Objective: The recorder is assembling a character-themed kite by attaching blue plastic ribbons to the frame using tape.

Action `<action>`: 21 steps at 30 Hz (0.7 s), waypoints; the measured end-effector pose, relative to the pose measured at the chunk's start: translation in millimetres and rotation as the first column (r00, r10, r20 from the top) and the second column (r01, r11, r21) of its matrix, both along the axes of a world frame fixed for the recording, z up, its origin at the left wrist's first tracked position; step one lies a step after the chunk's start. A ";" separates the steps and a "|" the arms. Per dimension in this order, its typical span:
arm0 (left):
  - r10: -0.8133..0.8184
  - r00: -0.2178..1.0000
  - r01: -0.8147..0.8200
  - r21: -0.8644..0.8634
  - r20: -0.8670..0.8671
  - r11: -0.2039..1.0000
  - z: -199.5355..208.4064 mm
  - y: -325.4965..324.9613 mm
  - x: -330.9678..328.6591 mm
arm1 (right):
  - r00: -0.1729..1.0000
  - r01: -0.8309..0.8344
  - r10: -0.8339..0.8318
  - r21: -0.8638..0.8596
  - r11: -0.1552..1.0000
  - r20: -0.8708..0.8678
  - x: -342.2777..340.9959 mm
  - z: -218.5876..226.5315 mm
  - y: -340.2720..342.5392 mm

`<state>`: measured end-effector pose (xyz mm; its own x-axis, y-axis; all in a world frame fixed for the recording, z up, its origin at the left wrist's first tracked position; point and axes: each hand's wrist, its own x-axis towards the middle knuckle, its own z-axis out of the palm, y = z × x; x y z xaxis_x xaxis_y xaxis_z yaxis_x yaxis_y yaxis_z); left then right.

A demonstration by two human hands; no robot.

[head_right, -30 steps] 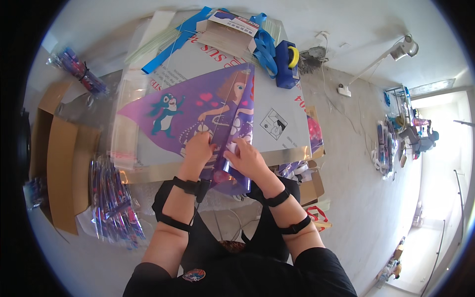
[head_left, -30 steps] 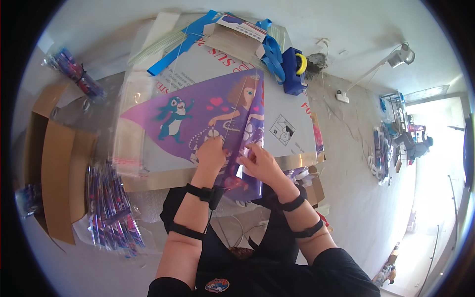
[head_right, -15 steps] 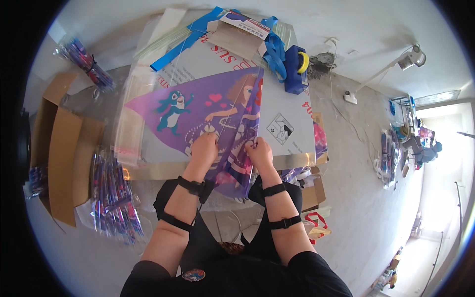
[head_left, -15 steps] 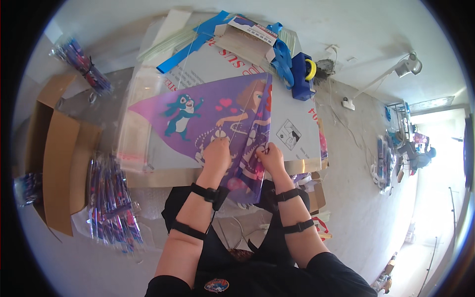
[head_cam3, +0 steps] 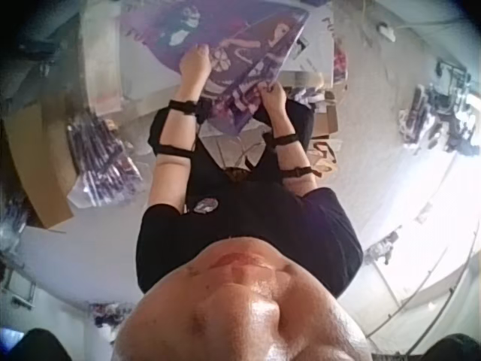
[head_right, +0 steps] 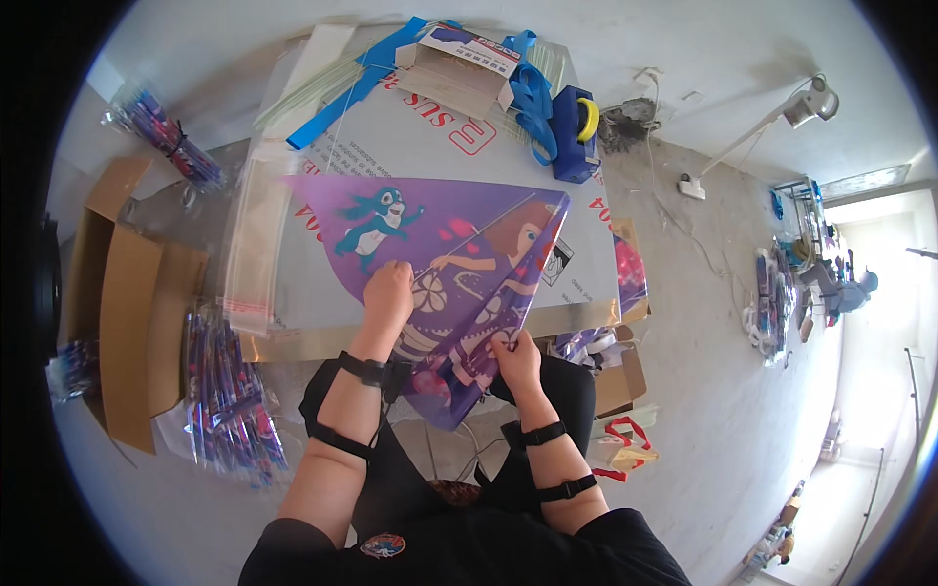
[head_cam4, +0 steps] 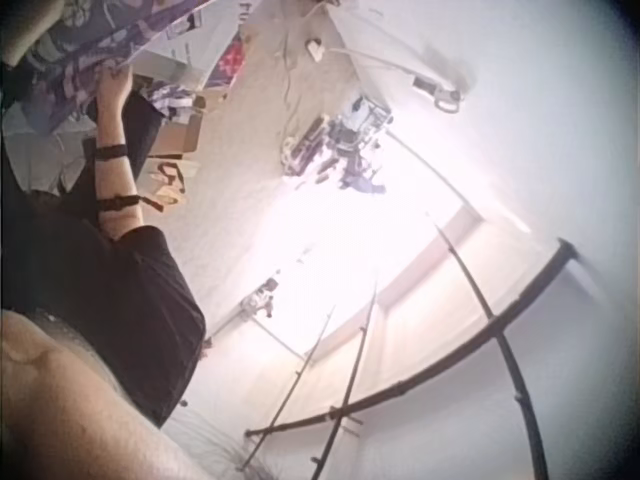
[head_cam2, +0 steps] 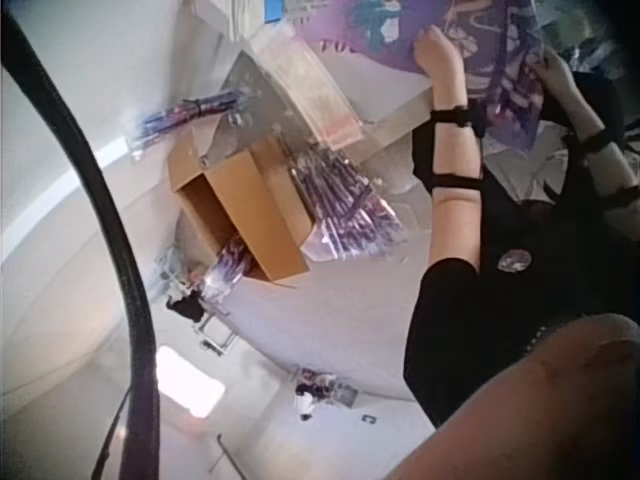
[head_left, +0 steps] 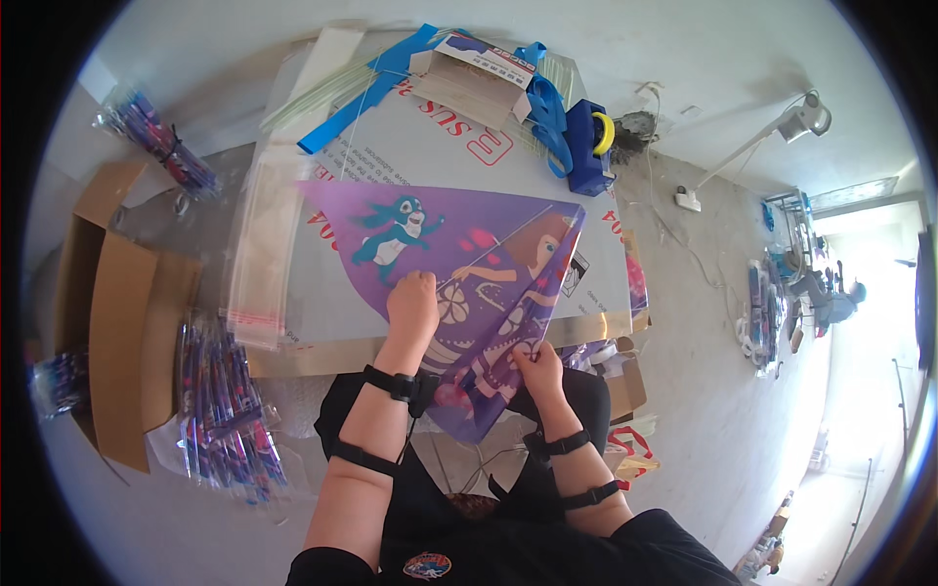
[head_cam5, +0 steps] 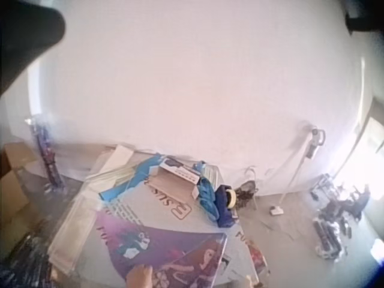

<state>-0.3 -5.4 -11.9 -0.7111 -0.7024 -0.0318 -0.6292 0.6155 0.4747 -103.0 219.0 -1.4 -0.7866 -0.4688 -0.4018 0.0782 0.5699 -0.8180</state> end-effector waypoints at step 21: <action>-0.026 0.996 0.002 -0.270 -0.085 0.963 -3.4 -47.7 -13.7 | 0.995 -0.094 0.087 0.184 0.978 0.049 -20.3 15.1 40.3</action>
<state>-13.9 -53.2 -15.3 -0.7122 -0.6666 0.2199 -0.5836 0.7364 0.3423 -123.3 259.2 13.8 -0.7255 -0.4515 -0.5195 0.0504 0.7180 -0.6943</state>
